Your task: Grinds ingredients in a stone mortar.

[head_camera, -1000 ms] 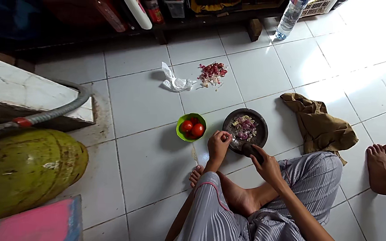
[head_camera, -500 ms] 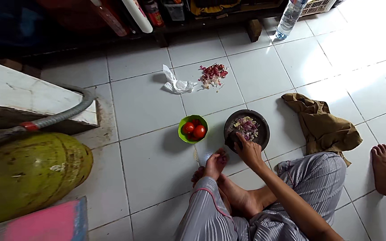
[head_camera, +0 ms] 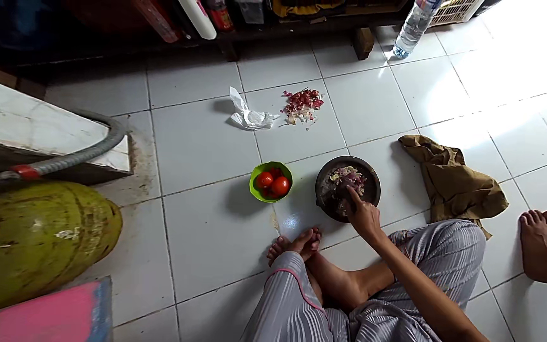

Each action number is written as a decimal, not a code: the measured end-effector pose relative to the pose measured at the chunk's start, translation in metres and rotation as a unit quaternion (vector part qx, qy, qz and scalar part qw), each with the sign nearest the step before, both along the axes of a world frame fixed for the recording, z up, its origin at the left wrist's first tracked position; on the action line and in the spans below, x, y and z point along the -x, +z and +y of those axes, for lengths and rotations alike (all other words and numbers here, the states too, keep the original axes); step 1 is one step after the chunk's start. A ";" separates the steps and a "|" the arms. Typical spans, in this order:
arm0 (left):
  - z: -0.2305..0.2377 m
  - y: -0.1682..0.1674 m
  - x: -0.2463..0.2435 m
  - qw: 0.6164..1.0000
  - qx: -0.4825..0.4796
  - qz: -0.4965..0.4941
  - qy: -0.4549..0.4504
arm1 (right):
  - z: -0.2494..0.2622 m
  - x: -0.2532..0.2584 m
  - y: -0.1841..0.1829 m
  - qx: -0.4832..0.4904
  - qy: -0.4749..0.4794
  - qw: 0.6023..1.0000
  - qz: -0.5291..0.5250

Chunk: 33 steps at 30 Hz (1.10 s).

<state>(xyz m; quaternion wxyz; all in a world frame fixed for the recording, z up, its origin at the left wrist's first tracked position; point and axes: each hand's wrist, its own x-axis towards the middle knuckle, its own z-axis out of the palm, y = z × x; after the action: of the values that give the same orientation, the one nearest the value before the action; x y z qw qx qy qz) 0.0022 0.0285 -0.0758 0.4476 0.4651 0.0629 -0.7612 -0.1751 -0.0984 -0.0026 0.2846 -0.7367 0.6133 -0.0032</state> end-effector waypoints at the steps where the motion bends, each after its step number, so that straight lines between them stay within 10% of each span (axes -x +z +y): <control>1: -0.002 0.002 0.000 1.000 -0.009 0.002 0.014 | -0.003 -0.002 0.004 -0.030 0.009 0.999 0.015; 8: -0.003 0.004 -0.003 0.999 -0.021 -0.008 0.034 | 0.008 -0.003 0.009 0.192 -0.031 0.975 -0.103; 13: -0.011 0.012 0.003 0.998 -0.005 0.004 0.060 | 0.004 -0.009 0.002 -0.024 0.029 0.999 -0.020; 18: 0.006 -0.012 -0.008 0.992 0.055 0.062 0.090 | 0.018 -0.006 -0.011 0.163 -0.017 0.982 -0.099; 22: 0.007 -0.017 -0.006 0.992 0.037 0.042 0.109 | -0.001 -0.001 0.000 -0.060 0.009 0.998 -0.014; 27: 0.010 -0.015 -0.004 0.995 0.049 0.009 0.086 | 0.011 0.004 0.003 0.127 -0.047 0.986 -0.093; 33: 0.007 -0.014 0.000 0.991 0.058 0.019 0.115 | -0.015 0.009 0.018 -0.061 -0.023 0.998 -0.013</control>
<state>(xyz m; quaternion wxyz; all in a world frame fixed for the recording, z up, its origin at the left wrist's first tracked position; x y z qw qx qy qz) 0.0021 0.0351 -0.0902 0.5571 0.4134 0.0807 -0.7157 -0.1841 -0.1130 0.0155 0.3372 -0.7037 0.6252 0.0183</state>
